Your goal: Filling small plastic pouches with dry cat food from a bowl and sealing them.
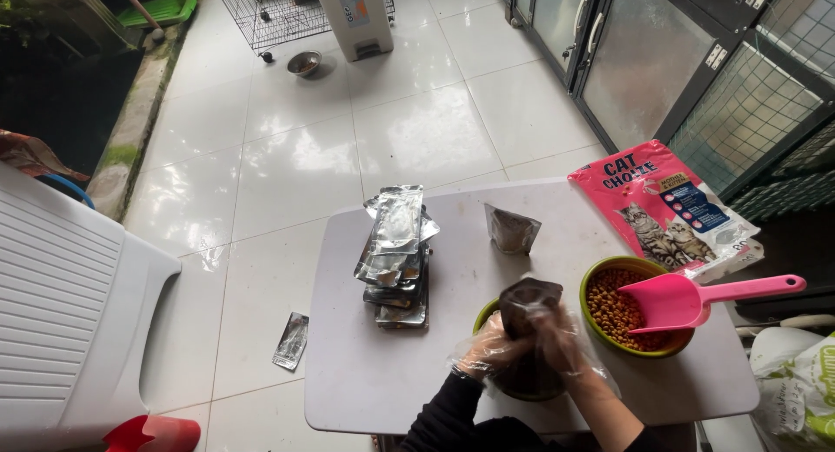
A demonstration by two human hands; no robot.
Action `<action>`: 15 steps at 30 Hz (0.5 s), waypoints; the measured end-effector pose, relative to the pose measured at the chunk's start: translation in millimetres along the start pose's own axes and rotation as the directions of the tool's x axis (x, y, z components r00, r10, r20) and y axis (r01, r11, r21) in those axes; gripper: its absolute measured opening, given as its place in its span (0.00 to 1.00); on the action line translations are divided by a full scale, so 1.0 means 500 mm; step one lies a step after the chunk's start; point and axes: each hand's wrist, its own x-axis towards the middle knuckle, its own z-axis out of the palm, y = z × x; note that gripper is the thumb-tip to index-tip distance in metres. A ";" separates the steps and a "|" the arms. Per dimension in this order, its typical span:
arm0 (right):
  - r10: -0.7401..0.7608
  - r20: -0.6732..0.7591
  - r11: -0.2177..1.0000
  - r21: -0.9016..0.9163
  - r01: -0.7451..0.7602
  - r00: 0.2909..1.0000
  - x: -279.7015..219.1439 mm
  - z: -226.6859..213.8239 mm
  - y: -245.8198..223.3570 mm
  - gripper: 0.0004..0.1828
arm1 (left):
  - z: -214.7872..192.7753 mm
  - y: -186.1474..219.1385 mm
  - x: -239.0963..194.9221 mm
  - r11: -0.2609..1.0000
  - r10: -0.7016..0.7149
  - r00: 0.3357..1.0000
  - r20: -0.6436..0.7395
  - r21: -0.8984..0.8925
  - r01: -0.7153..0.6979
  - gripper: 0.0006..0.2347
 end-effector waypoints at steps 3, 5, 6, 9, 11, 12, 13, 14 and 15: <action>0.197 0.068 0.980 -0.034 -0.195 0.978 -0.004 0.000 -0.044 0.23 | -0.001 0.056 -0.018 0.965 -0.170 0.985 0.039 0.210 0.158 0.28; 0.212 0.021 0.975 -0.068 -0.210 0.977 0.001 -0.002 -0.036 0.25 | 0.001 0.047 -0.017 0.966 -0.191 0.981 0.031 0.185 0.182 0.29; -0.013 -0.010 1.000 0.023 0.014 1.000 0.007 -0.001 -0.012 0.25 | 0.002 0.019 -0.009 0.996 -0.071 0.997 0.001 0.045 0.071 0.26; -0.238 -0.002 0.971 0.008 0.238 0.971 0.015 -0.011 0.017 0.27 | 0.003 -0.016 0.000 0.994 0.053 0.997 -0.055 -0.096 -0.059 0.24; -0.238 0.057 0.966 -0.088 0.242 0.970 0.008 -0.009 -0.019 0.29 | 0.001 0.006 -0.005 0.992 0.066 0.996 -0.065 -0.099 -0.072 0.25; 0.055 0.078 0.993 -0.104 -0.047 0.995 -0.001 0.000 -0.057 0.26 | -0.002 0.031 -0.009 0.998 -0.047 0.998 0.040 0.047 0.045 0.25; 0.343 0.091 0.935 -0.124 -0.331 0.935 -0.010 0.008 -0.095 0.24 | -0.004 0.057 -0.013 0.968 -0.173 0.977 0.127 0.202 0.145 0.26; 0.342 0.090 0.936 -0.123 -0.331 0.935 -0.008 0.007 -0.088 0.24 | -0.001 0.065 -0.017 0.968 -0.171 0.977 0.128 0.204 0.143 0.26; 0.242 0.081 0.970 -0.022 -0.241 0.967 -0.006 0.007 -0.081 0.26 | 0.001 0.072 -0.021 0.971 -0.173 0.984 0.049 0.173 0.163 0.27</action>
